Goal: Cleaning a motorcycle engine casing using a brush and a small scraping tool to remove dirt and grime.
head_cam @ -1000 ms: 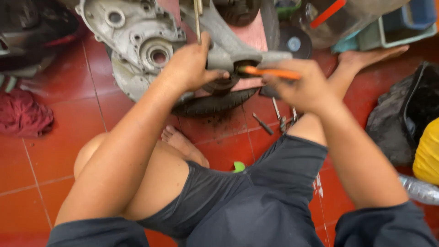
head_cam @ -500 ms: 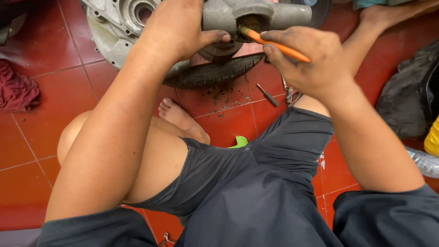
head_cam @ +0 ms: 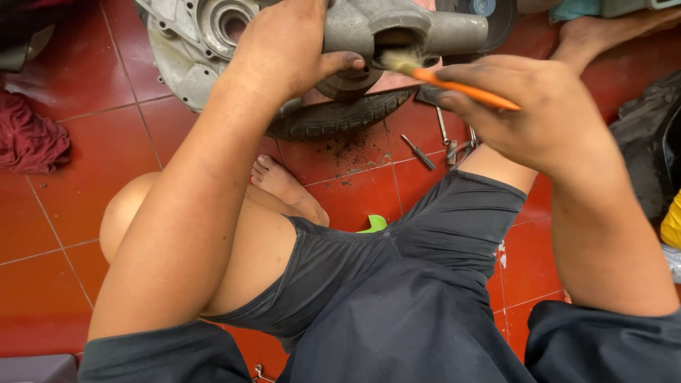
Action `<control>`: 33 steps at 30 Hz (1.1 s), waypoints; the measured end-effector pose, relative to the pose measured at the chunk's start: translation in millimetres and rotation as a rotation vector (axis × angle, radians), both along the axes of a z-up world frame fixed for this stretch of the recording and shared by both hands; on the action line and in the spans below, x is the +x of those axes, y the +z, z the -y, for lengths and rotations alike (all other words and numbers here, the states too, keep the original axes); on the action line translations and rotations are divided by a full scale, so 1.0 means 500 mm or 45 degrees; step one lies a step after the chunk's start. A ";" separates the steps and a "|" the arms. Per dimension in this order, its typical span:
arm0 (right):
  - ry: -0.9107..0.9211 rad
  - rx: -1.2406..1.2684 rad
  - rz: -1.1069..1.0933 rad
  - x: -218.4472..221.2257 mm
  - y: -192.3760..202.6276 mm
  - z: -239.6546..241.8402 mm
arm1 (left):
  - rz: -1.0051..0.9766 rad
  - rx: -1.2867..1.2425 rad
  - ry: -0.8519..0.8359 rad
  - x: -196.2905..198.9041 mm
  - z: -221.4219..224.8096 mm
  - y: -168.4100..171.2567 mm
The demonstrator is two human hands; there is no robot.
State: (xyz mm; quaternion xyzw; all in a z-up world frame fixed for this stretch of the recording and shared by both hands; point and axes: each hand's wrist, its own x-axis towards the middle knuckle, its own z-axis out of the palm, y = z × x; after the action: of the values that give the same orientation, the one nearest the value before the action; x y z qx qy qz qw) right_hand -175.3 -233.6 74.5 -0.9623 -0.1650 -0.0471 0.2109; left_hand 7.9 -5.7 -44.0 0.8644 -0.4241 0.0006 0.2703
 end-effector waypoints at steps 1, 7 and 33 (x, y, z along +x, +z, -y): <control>0.001 -0.007 0.008 -0.012 0.008 0.000 | 0.008 -0.007 0.001 0.003 0.003 -0.004; -0.053 -0.094 0.080 -0.018 -0.031 -0.039 | 0.036 0.111 -0.045 0.023 0.011 -0.020; -0.283 0.427 -0.348 -0.022 0.013 -0.043 | -0.071 0.202 0.010 0.016 0.021 -0.028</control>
State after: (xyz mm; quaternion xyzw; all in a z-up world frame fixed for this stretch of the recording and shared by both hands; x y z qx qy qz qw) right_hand -186.2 -212.3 81.1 -0.9235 -0.0180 0.0340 0.3817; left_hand 16.1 -16.2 -58.1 0.8844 -0.4117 -0.0562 0.2126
